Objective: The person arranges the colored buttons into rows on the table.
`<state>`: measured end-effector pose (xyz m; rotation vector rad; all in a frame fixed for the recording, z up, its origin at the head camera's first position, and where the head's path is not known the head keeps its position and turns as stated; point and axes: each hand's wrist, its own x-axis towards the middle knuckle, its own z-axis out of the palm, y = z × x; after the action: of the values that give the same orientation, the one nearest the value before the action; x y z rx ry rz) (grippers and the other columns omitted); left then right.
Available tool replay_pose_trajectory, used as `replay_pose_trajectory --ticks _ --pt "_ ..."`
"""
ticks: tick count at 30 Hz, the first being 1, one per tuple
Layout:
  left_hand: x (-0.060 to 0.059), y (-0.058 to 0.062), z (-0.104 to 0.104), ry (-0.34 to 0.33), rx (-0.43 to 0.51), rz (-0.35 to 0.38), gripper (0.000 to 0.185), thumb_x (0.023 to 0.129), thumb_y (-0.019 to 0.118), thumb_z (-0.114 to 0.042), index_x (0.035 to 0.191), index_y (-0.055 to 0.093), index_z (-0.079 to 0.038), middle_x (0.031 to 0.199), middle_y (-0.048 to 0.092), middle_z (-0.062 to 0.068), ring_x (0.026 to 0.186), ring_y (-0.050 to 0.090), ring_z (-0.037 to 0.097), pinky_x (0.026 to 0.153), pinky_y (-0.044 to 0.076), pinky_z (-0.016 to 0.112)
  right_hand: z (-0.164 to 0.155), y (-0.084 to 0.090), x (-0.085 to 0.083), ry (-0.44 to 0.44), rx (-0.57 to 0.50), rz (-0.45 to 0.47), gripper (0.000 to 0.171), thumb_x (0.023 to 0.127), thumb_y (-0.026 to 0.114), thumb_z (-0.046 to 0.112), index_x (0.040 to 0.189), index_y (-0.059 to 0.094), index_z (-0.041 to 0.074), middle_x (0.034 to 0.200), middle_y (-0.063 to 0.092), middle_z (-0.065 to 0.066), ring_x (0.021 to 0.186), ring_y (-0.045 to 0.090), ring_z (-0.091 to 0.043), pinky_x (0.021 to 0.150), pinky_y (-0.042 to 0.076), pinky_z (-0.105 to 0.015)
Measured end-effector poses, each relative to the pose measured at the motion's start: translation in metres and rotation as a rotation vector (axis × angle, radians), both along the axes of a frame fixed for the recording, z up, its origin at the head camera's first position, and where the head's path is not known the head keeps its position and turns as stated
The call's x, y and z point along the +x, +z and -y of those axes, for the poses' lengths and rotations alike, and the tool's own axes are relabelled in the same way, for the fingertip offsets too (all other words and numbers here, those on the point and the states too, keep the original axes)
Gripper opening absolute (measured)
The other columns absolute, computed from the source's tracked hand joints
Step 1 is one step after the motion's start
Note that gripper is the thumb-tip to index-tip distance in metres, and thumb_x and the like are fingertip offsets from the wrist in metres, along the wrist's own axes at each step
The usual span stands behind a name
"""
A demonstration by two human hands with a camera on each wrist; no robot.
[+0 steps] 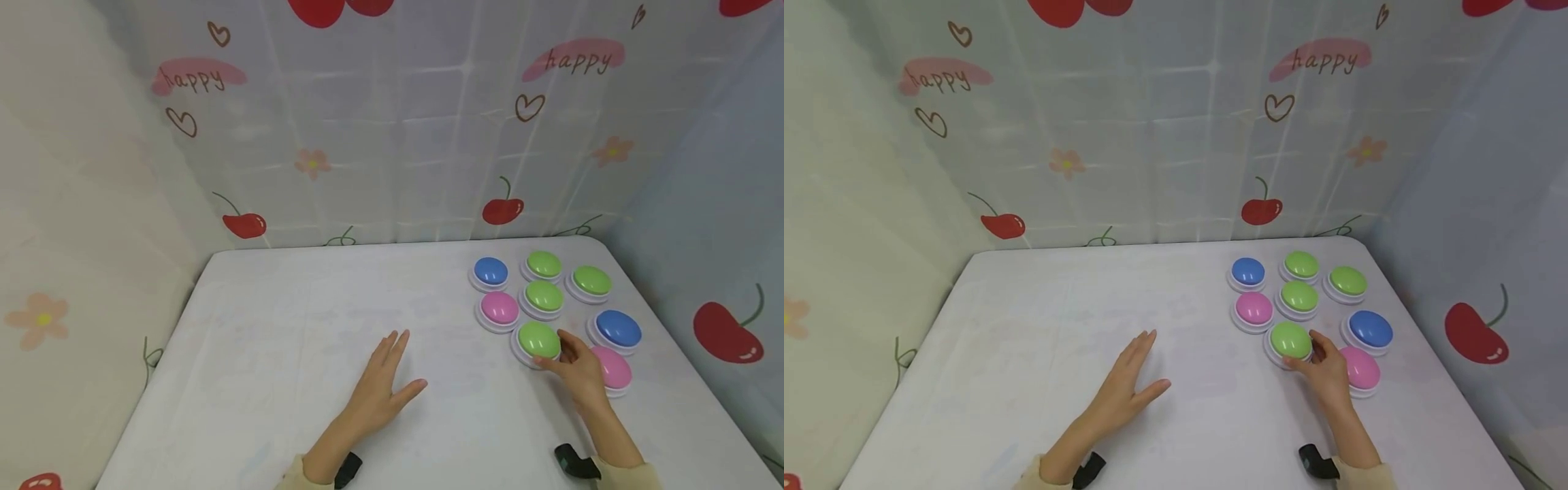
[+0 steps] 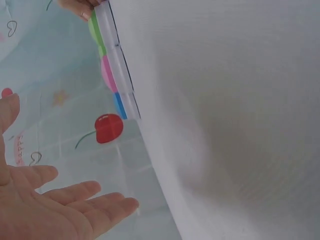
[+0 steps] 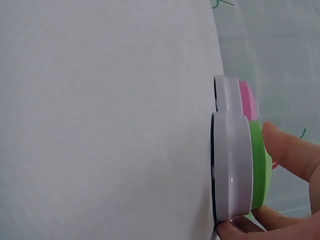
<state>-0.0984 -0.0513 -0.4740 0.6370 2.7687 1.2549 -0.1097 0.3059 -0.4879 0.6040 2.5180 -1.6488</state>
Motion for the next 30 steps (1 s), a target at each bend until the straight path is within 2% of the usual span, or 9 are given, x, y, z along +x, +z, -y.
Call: replay_pose_trajectory --ticks 3,9,19,25,30 --pt "0.001 -0.001 -0.001 -0.007 0.009 0.02 0.078 0.094 0.061 -0.043 0.157 0.022 -0.019 0.161 0.023 0.016 0.146 0.021 0.045 0.111 0.028 0.067 0.001 -0.002 -0.001 0.003 0.018 -0.017 0.088 0.085 0.074 0.008 0.153 0.019 -0.004 0.157 0.025 -0.027 0.147 0.024 -0.037 0.116 0.027 -0.04" --pt "0.0 -0.004 -0.002 -0.013 0.014 0.014 0.076 0.095 0.06 -0.043 0.157 0.022 -0.02 0.159 0.025 0.02 0.145 0.026 0.043 0.11 0.032 0.066 0.004 -0.003 -0.003 -0.025 0.031 -0.036 0.084 0.083 0.075 0.004 0.151 0.025 -0.006 0.153 0.031 -0.029 0.145 0.029 -0.039 0.115 0.029 -0.041" --pt "0.002 -0.006 -0.003 -0.035 0.022 0.015 0.075 0.096 0.057 -0.047 0.155 0.026 -0.014 0.157 0.029 0.021 0.143 0.03 0.041 0.11 0.035 0.063 0.006 -0.005 0.0 -0.026 0.207 -0.041 0.078 0.083 0.078 0.016 0.145 0.037 -0.006 0.145 0.044 -0.03 0.135 0.043 -0.042 0.108 0.039 -0.046" --pt "0.002 -0.007 -0.002 -0.029 0.018 0.028 0.074 0.095 0.057 -0.049 0.156 0.026 -0.019 0.157 0.029 0.019 0.144 0.03 0.038 0.11 0.035 0.062 0.009 0.005 0.007 -0.058 0.245 -0.046 0.081 0.081 0.08 0.02 0.144 0.038 -0.007 0.144 0.044 -0.032 0.132 0.044 -0.046 0.106 0.042 -0.052" --pt "0.001 -0.005 -0.002 -0.033 0.035 0.034 0.078 0.094 0.061 -0.046 0.156 0.023 -0.018 0.157 0.031 0.016 0.144 0.031 0.036 0.112 0.034 0.06 0.019 0.021 0.014 -0.056 0.269 -0.083 0.079 0.079 0.082 0.017 0.144 0.041 -0.004 0.144 0.046 -0.028 0.132 0.046 -0.044 0.103 0.042 -0.044"
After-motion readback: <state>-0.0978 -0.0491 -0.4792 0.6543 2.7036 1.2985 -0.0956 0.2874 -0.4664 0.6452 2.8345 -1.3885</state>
